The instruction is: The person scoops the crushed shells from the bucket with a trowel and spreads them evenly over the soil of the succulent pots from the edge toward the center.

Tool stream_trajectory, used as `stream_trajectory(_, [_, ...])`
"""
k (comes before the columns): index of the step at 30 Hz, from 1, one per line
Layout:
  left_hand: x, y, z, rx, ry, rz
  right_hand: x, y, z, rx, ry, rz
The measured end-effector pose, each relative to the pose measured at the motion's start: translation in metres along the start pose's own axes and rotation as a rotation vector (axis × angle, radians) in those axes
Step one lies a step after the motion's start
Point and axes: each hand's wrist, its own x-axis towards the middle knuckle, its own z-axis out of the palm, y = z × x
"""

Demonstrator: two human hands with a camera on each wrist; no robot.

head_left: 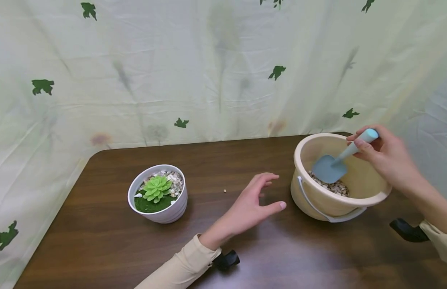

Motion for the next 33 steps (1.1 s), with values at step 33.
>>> stream_trajectory(33, [0.08,0.011,0.046,-0.283,-0.036,-0.06,0.017,0.012,0.003,-0.191,-0.174,0.083])
